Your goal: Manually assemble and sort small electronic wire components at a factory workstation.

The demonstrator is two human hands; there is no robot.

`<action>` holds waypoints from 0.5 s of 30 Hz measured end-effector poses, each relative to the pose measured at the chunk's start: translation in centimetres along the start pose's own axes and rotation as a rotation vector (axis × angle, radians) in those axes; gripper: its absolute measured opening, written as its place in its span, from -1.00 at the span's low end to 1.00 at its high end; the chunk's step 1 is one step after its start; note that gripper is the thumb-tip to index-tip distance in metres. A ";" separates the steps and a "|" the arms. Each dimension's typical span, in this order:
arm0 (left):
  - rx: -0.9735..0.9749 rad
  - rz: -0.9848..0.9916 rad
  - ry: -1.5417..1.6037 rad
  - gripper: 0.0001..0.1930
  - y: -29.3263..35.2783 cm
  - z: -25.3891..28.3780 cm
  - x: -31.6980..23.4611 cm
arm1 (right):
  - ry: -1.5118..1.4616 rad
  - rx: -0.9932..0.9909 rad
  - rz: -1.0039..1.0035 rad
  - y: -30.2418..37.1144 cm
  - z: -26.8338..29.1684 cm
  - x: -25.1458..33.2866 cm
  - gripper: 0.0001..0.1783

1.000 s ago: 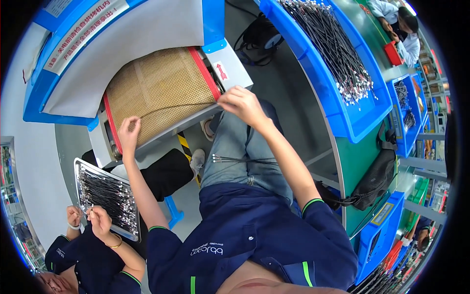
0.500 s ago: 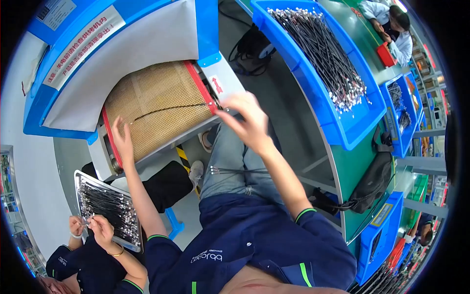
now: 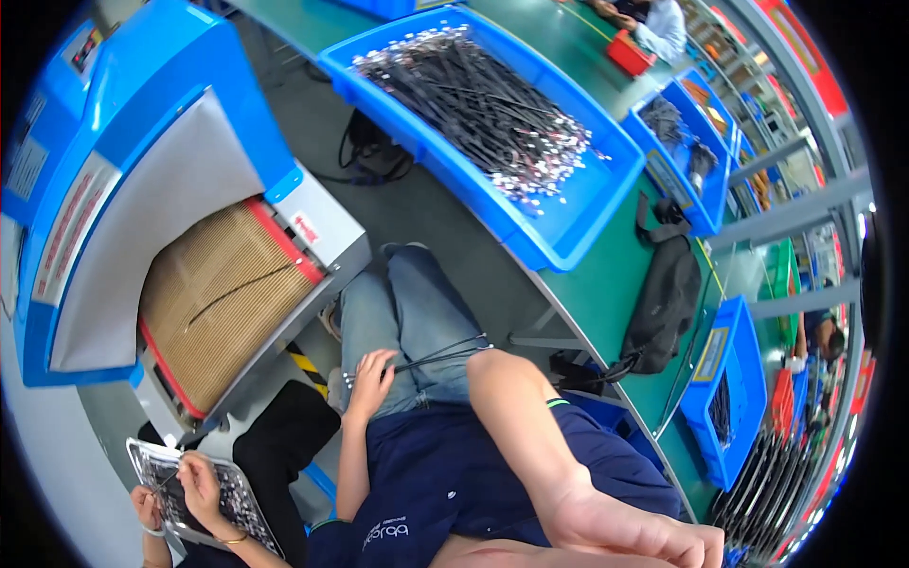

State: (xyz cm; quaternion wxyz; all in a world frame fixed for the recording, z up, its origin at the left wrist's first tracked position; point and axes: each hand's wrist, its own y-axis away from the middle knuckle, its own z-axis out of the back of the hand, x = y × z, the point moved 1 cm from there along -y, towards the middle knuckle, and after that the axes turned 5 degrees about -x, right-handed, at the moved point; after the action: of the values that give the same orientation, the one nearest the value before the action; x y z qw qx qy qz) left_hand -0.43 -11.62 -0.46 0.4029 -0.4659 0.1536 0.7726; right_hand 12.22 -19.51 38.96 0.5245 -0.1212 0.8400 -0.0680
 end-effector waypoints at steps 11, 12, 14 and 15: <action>0.020 0.051 0.008 -0.78 -1.0 -3.6 -2.5 | 0.082 0.173 -0.506 -5.1 1.8 0.5 -0.75; 0.016 0.064 0.007 -0.78 -0.7 -3.5 -2.5 | -0.075 0.188 -0.596 -5.7 2.0 0.8 -0.78; -0.036 0.091 0.045 -0.83 -0.4 -3.4 -2.5 | -0.234 0.197 -0.687 -5.3 3.2 2.3 -0.80; -0.033 0.085 0.046 -0.83 -0.6 -3.4 -2.6 | -0.224 0.201 -0.676 -5.4 3.4 2.4 -0.80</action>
State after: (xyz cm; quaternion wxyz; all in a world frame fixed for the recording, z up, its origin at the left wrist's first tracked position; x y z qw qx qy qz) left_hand 2.71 -14.56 0.06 0.3585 -0.4831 0.1696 0.7806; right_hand 14.96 -25.36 36.71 0.5705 -0.3464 0.6789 -0.3058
